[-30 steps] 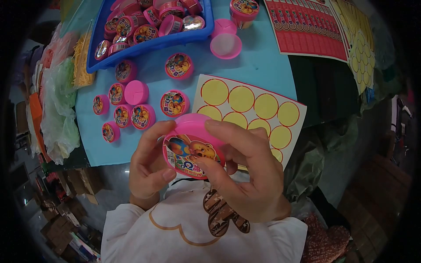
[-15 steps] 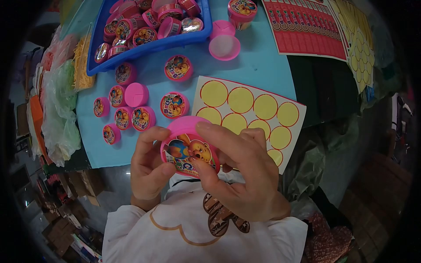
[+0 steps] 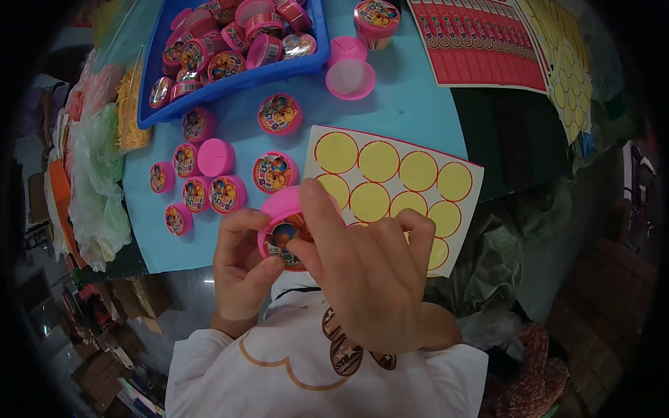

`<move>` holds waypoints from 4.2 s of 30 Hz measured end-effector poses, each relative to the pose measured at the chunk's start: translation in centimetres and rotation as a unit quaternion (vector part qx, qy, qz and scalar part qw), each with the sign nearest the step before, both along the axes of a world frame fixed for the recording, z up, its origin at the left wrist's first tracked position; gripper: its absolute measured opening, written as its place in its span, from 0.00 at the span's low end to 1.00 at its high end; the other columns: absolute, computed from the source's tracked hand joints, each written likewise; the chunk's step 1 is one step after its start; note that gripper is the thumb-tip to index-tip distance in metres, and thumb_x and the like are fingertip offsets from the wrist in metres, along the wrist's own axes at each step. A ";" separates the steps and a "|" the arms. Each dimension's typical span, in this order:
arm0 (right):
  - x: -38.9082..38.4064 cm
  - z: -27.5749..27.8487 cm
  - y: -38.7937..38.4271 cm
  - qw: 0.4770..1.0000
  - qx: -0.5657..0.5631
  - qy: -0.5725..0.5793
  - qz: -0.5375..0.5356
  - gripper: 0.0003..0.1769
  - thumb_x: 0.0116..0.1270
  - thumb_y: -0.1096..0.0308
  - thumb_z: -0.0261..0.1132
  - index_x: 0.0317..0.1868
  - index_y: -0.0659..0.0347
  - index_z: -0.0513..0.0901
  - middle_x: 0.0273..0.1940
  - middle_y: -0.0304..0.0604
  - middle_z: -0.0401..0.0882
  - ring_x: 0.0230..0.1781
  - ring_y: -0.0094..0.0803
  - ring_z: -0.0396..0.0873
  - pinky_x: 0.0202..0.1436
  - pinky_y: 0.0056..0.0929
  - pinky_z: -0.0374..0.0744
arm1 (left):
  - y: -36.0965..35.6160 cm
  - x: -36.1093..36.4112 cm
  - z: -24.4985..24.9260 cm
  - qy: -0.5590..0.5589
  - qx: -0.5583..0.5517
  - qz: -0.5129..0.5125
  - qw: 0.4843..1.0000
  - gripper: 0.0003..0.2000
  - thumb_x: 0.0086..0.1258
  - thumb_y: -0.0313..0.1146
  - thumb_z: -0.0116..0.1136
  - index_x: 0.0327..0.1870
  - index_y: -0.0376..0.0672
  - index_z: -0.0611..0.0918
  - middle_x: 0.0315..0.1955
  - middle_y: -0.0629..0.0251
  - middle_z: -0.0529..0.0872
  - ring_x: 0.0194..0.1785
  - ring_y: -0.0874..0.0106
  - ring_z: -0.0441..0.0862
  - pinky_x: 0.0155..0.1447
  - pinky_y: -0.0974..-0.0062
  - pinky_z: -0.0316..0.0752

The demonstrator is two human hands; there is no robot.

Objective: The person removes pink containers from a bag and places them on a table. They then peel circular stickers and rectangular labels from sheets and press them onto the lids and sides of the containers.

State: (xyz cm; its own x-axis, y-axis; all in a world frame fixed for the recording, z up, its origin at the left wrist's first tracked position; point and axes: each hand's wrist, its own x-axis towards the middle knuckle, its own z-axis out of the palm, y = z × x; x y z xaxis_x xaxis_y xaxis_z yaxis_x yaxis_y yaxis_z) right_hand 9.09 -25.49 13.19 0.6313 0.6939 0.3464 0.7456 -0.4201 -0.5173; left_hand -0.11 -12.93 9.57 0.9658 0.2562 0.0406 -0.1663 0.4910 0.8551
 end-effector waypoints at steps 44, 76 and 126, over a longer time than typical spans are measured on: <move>8.5 -6.7 -18.3 0.871 0.397 0.273 0.097 0.09 0.52 0.75 0.60 0.35 0.56 0.73 0.53 0.44 0.69 0.60 0.35 0.61 0.58 0.31 0.61 | 8.9 1.9 -7.2 0.157 0.646 0.217 0.715 0.18 0.59 0.29 0.53 0.51 0.41 0.71 0.55 0.55 0.67 0.60 0.57 0.61 0.60 0.62 0.58; 14.0 -12.6 4.6 0.726 0.293 0.615 0.094 0.15 0.62 0.73 0.54 0.50 0.67 0.71 0.43 0.43 0.74 0.41 0.24 0.73 0.47 0.24 0.73 | 10.4 5.6 -5.7 0.176 0.475 0.166 0.846 0.13 0.61 0.32 0.53 0.46 0.39 0.72 0.41 0.56 0.74 0.47 0.64 0.71 0.51 0.68 0.65; 10.8 -11.8 -10.8 0.797 0.305 0.468 -0.231 0.19 0.63 0.72 0.54 0.54 0.68 0.65 0.43 0.44 0.75 0.44 0.24 0.73 0.47 0.20 0.71 | -0.8 7.9 -9.6 0.239 0.211 0.053 0.946 0.09 0.66 0.33 0.49 0.42 0.38 0.73 0.27 0.68 0.77 0.31 0.80 0.70 0.37 0.80 0.67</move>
State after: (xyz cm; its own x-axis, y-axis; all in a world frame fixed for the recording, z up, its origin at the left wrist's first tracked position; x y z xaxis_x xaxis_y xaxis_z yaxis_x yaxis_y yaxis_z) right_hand 19.94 -36.32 1.37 0.9504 0.1951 -0.2422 -0.2478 0.0046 -0.9688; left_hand 7.83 -13.72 0.01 0.8699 0.4103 -0.2737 0.2599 0.0904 0.9614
